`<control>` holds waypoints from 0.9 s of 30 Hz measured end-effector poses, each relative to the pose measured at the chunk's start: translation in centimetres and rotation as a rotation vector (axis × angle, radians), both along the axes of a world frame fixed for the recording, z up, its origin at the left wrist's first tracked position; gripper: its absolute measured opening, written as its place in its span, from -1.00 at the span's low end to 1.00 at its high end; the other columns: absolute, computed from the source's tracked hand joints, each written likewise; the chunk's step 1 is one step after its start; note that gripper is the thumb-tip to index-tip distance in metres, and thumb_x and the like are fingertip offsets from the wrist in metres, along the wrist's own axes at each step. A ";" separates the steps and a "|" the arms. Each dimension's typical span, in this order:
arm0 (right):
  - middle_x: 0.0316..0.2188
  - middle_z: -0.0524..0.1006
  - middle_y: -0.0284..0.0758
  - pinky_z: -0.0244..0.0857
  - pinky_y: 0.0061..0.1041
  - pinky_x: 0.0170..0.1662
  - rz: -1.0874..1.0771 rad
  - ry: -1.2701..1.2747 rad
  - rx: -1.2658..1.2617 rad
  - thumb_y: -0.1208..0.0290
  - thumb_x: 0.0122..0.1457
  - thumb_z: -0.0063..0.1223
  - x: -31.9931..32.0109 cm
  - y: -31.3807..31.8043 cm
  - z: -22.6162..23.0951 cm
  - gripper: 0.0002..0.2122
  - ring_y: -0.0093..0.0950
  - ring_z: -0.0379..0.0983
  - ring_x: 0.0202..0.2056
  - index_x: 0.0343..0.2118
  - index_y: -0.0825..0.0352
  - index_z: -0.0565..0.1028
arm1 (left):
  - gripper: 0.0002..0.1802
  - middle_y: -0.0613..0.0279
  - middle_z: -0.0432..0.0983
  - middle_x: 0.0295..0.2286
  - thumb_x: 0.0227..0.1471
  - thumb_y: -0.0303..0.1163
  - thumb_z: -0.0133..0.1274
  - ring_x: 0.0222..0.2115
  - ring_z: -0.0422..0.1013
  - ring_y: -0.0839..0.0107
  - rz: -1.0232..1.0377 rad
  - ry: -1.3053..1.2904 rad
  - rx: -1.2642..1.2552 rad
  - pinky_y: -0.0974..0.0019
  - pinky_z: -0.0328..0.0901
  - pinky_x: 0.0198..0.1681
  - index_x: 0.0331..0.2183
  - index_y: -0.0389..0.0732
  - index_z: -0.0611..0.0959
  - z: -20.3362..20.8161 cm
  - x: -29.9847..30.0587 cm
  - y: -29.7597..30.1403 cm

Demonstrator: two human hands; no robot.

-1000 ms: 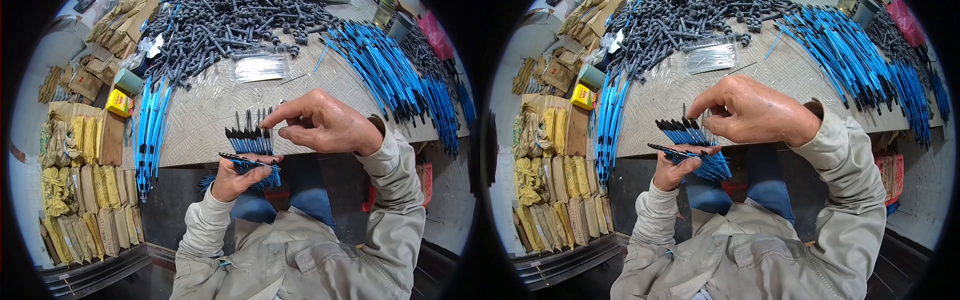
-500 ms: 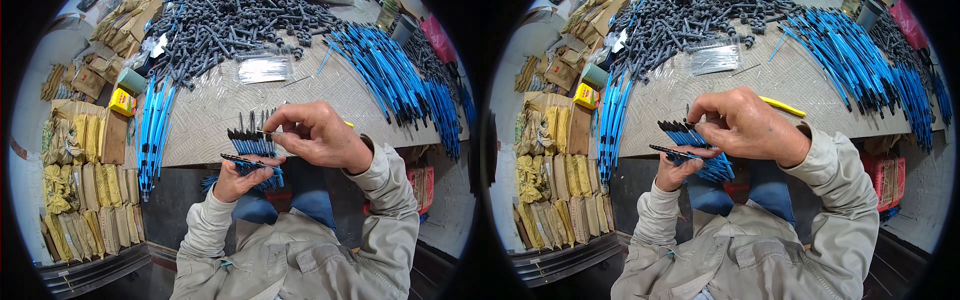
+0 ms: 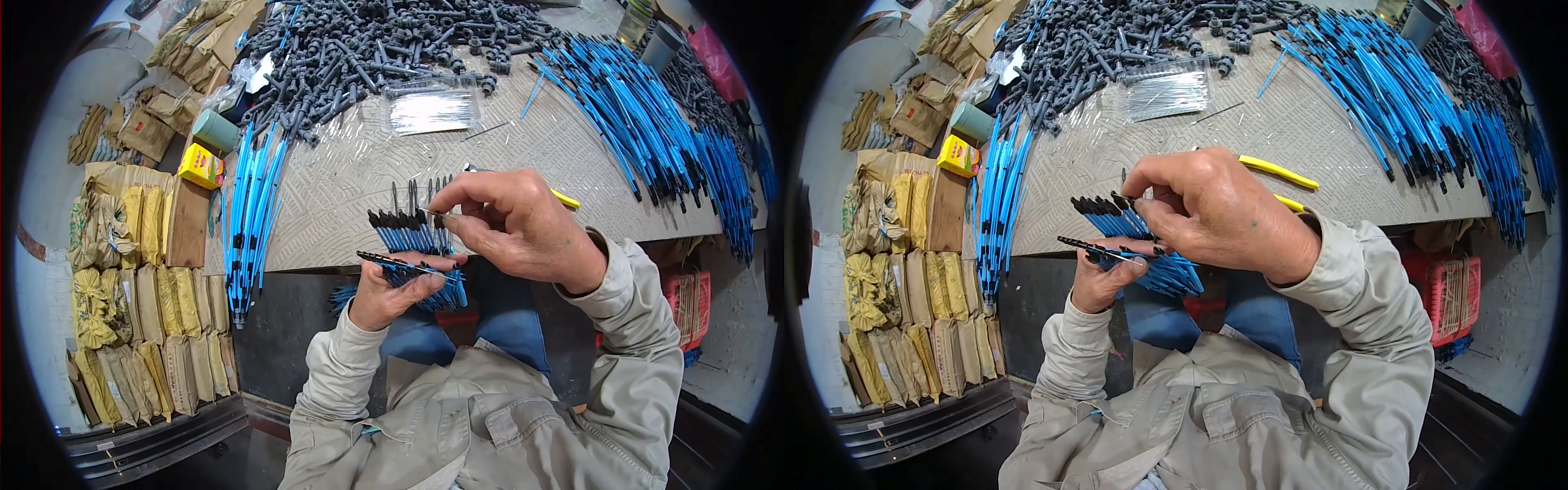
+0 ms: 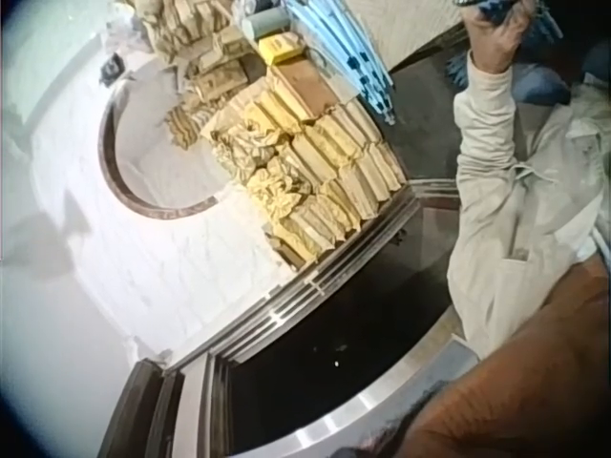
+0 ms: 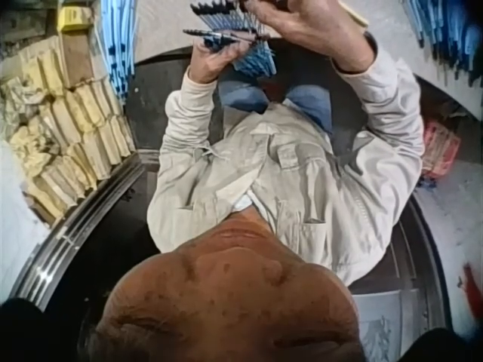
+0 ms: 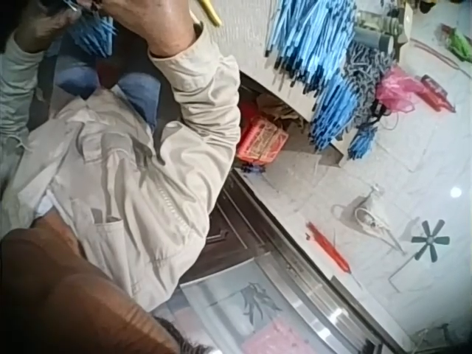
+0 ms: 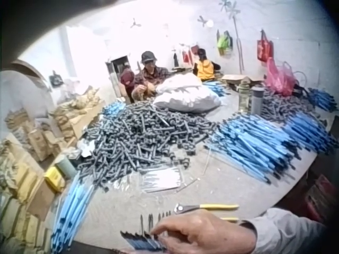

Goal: Assembling and securing bundles of blue plastic components using pliers.

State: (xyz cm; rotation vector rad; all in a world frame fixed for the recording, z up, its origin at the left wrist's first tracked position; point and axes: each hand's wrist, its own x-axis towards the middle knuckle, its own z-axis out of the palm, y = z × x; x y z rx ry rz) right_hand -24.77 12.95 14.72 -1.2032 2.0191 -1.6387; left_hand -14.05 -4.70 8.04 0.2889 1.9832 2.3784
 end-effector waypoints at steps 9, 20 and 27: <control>-0.68 0.40 -0.44 -0.04 -0.73 -0.66 -0.028 0.076 0.035 0.70 -0.08 -0.02 0.0 0.0 0.5 -0.88 -0.71 0.10 -0.71 -0.44 0.43 0.50 | -0.77 -0.09 0.54 -0.28 -0.10 -0.52 0.13 -0.23 0.48 0.19 0.027 0.030 -0.042 0.36 0.37 -0.16 -0.30 -0.37 0.62 0.1 0.0 0.2; -0.65 0.41 -0.45 -0.05 -0.74 -0.64 -0.017 -0.061 -0.092 0.68 -0.04 0.01 0.2 -0.6 -1.0 -0.89 -0.73 0.08 -0.69 -0.42 0.41 0.53 | -0.75 -0.07 0.55 -0.30 -0.11 -0.51 0.15 -0.24 0.48 0.20 -0.014 0.028 0.026 0.36 0.37 -0.17 -0.29 -0.37 0.62 -0.7 0.0 -0.2; -0.63 0.43 -0.47 -0.06 -0.76 -0.62 0.146 -0.363 -0.127 0.64 0.00 0.05 -0.6 -0.9 -1.1 -0.83 -0.75 0.07 -0.67 -0.31 0.38 0.56 | -0.73 -0.05 0.56 -0.31 -0.14 -0.47 0.17 -0.26 0.49 0.24 -0.035 -0.009 0.080 0.37 0.37 -0.17 -0.30 -0.35 0.64 -1.0 -0.2 -0.6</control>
